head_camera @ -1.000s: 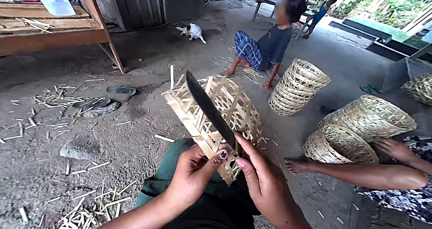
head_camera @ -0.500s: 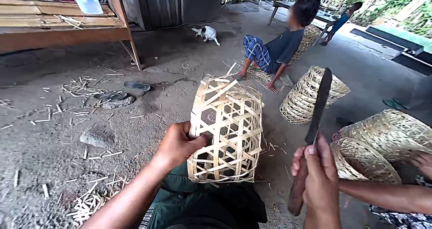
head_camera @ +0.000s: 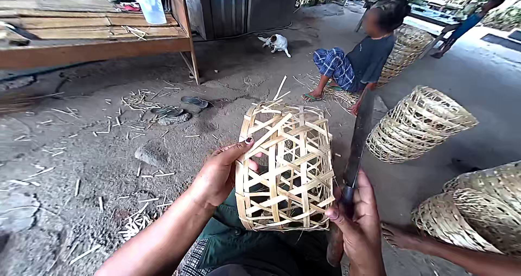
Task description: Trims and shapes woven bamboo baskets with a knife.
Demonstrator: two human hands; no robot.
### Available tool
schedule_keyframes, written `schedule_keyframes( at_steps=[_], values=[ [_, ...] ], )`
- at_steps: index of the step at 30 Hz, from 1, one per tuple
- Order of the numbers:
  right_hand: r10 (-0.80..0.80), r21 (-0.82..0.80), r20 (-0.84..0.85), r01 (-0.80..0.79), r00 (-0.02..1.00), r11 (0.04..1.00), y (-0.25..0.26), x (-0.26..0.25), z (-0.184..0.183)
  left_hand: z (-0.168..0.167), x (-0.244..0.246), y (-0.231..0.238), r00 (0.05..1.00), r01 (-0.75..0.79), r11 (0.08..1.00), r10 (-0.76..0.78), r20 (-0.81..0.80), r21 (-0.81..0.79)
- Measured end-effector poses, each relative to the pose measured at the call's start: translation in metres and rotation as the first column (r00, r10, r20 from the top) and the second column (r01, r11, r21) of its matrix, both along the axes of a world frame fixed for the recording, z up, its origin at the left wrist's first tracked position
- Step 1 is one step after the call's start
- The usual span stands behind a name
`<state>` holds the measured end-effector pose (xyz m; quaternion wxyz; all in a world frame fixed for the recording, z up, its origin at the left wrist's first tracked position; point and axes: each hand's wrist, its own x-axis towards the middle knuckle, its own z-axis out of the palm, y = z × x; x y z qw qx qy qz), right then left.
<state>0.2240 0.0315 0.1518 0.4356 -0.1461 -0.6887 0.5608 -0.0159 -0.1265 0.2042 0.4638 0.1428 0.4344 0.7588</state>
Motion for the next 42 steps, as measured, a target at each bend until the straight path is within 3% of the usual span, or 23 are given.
schedule_keyframes(
  at_steps=[7,17,28,37,42],
  values=[
    [0.01,-0.013,-0.004,-0.01,1.0,1.0,-0.004,0.005,-0.008,-0.008,-0.008,-0.019,0.937,0.288,0.957,-0.281,0.21,-0.007],
    [-0.03,-0.016,-0.026,0.03,0.999,0.999,0.007,0.011,-0.01,-0.018,-0.007,-0.029,0.89,0.421,0.9,-0.433,0.143,0.108],
    [0.001,-0.045,-0.029,-0.003,1.0,0.999,0.012,0.014,-0.013,-0.021,-0.002,-0.031,0.908,0.409,0.903,-0.417,0.04,0.134],
    [-0.025,-0.049,0.016,0.026,1.0,0.998,-0.004,0.005,-0.008,-0.018,-0.009,-0.026,0.838,0.399,0.895,-0.444,0.317,0.199],
    [-0.031,-0.006,0.043,0.031,0.999,0.999,-0.021,0.002,-0.006,-0.018,-0.015,-0.031,0.856,0.377,0.911,-0.411,0.313,0.167]
  ],
)
